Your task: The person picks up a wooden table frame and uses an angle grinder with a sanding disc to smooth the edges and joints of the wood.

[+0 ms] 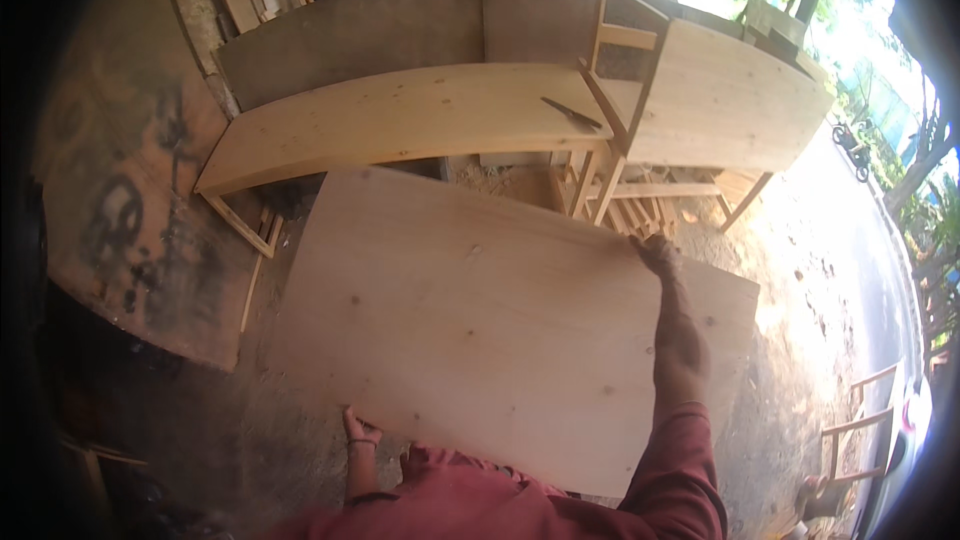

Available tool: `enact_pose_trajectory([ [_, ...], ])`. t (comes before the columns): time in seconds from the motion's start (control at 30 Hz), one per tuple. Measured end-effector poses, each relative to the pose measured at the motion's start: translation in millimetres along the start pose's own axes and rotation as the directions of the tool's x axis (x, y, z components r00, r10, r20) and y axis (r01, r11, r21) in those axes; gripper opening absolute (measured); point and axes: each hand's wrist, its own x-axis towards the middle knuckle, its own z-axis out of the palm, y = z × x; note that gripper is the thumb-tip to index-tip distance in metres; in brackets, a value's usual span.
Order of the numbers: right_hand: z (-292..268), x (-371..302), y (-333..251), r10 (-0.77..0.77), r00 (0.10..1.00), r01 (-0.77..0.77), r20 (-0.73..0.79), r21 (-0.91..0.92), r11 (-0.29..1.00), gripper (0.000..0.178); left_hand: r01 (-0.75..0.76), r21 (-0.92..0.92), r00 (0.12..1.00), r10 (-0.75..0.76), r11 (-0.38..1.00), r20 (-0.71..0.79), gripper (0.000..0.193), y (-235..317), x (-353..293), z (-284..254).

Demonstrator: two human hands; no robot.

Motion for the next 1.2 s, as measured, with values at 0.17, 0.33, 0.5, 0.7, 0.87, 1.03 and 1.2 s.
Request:
enact_pose_trajectory([
  [0.17, -72, -96, 123, 0.226, 0.972, -0.227, 0.062, 0.025, 0.973, 0.062, 0.120, 0.106, 0.993, -0.118, 0.987, -0.026, 0.056, -36, -18, 42],
  [0.33, -137, -181, 231, 0.427, 0.904, -0.426, 0.016, -0.036, 0.904, 0.063, 0.189, 0.167, 0.979, -0.198, 0.968, 0.037, 0.056, -82, -48, 64],
  [0.5, -165, -268, 389, 0.541, 0.839, -0.535, -0.052, 0.104, 0.839, 0.065, 0.277, 0.211, 0.906, -0.328, 0.937, 0.266, 0.047, -156, -100, 128],
  [0.7, -204, -358, 513, 0.697, 0.707, -0.701, -0.120, 0.017, 0.713, 0.063, 0.321, 0.367, 0.856, -0.433, 0.873, 0.281, 0.048, -248, -125, 212],
  [0.87, -227, -389, 626, 0.792, 0.600, -0.794, -0.116, 0.040, 0.607, 0.060, 0.318, 0.418, 0.851, -0.451, 0.851, 0.270, 0.047, -362, -134, 262],
  [1.03, -260, -401, 746, 0.755, 0.616, -0.781, -0.224, -0.048, 0.623, 0.054, 0.343, 0.395, 0.749, -0.502, 0.852, 0.432, 0.042, -473, -191, 389],
  [1.2, -316, -434, 888, 0.812, 0.555, -0.831, -0.180, -0.171, 0.530, 0.046, 0.478, 0.474, 0.702, -0.646, 0.740, 0.300, 0.040, -600, -234, 462],
])
